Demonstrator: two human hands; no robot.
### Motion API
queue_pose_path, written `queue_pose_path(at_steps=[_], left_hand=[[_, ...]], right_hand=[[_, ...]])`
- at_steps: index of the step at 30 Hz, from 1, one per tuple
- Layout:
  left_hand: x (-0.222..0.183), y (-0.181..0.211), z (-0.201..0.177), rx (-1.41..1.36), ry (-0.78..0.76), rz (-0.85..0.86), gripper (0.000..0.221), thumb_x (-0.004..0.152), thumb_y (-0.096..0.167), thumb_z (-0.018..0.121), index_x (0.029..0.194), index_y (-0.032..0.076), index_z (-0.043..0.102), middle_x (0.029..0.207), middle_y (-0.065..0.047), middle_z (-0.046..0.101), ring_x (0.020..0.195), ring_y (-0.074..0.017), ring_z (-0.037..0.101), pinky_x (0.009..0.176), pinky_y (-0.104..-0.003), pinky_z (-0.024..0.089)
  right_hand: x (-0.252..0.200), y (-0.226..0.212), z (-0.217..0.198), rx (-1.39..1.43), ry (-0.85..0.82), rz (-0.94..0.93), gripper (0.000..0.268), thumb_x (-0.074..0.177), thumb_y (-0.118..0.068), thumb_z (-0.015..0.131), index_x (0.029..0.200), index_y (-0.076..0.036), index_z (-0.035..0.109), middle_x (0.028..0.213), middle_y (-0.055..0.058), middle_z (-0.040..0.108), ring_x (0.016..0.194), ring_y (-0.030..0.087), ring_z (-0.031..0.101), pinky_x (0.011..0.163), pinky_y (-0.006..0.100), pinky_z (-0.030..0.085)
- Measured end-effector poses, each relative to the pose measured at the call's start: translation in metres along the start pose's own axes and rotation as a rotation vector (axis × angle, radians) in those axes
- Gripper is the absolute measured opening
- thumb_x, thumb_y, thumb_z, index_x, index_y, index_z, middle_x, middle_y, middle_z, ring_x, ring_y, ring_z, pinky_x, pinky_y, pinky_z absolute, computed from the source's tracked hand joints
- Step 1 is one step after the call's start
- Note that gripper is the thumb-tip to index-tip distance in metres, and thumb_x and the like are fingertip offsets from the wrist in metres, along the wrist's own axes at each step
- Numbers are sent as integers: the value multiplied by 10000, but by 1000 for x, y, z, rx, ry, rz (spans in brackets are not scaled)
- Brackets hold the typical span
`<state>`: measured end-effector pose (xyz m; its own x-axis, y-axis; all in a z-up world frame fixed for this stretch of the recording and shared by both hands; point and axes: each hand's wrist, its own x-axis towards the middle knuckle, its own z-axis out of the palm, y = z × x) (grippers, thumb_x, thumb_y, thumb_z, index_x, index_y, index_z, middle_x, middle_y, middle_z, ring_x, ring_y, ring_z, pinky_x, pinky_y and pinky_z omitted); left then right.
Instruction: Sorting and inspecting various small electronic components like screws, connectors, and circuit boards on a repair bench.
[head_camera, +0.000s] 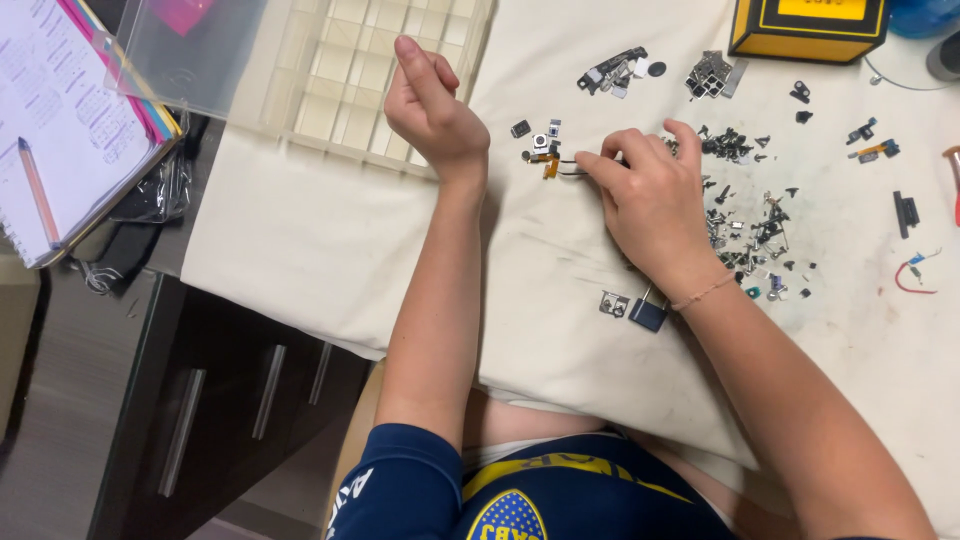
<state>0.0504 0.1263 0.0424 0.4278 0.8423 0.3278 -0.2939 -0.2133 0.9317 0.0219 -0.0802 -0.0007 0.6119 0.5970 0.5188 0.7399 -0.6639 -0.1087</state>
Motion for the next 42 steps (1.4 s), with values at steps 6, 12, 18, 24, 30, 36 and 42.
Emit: queue_pose_path(at_steps=[6,12,18,24,30,36,42], left_hand=[[-2,0,1,12,-34,30,559,972,484,375,547,122,403,509,14,395,515,-117,397,572,-259,339],[-12,-15,0,13,-210,242,478,1029,323,419,611,108,331,523,19,310,498,-102,293,487,-274,215],[-65,-25,14,-18,-784,564,458,1030,149,482,590,113,364,505,7,332,445,-127,294,463,-314,206],[-74,-56,21,20,-816,318,517,1034,281,523,543,177,401,377,29,305,387,-103,323,429,-216,305],[-70,-35,17,-16,-753,289,453,1030,215,494,654,115,261,596,32,204,576,-118,189,535,-315,167],[-67,-34,17,-14,-739,303,450,1025,198,499,654,117,258,588,34,212,559,-111,195,526,-306,169],[-60,-35,15,-44,-685,278,457,1025,201,503,660,114,242,596,34,212,570,-106,195,537,-308,155]], right_hand=[[-28,25,-50,81,-77,169,259,1003,-54,775,1253,-117,788,1111,54,702,1009,214,622,1049,469,308],[-78,35,-71,119,-74,358,152,1054,-94,747,1187,-128,811,1146,44,684,1068,170,621,1074,452,244],[-85,22,-62,158,-39,420,229,1023,-63,679,1191,-154,805,1110,27,652,975,154,630,1069,462,217],[-84,16,-56,156,-23,459,167,970,-109,781,1113,-191,806,961,6,739,904,167,710,1069,444,277],[-84,12,-73,156,-47,422,67,959,-132,749,982,-184,783,1013,-31,763,919,94,662,957,416,276],[-89,8,-70,71,-136,414,103,965,-152,712,986,-223,783,1014,-57,748,886,113,652,933,430,272],[-90,12,-70,181,-157,494,90,973,-158,711,983,-203,788,1053,-46,775,908,108,648,915,418,257]])
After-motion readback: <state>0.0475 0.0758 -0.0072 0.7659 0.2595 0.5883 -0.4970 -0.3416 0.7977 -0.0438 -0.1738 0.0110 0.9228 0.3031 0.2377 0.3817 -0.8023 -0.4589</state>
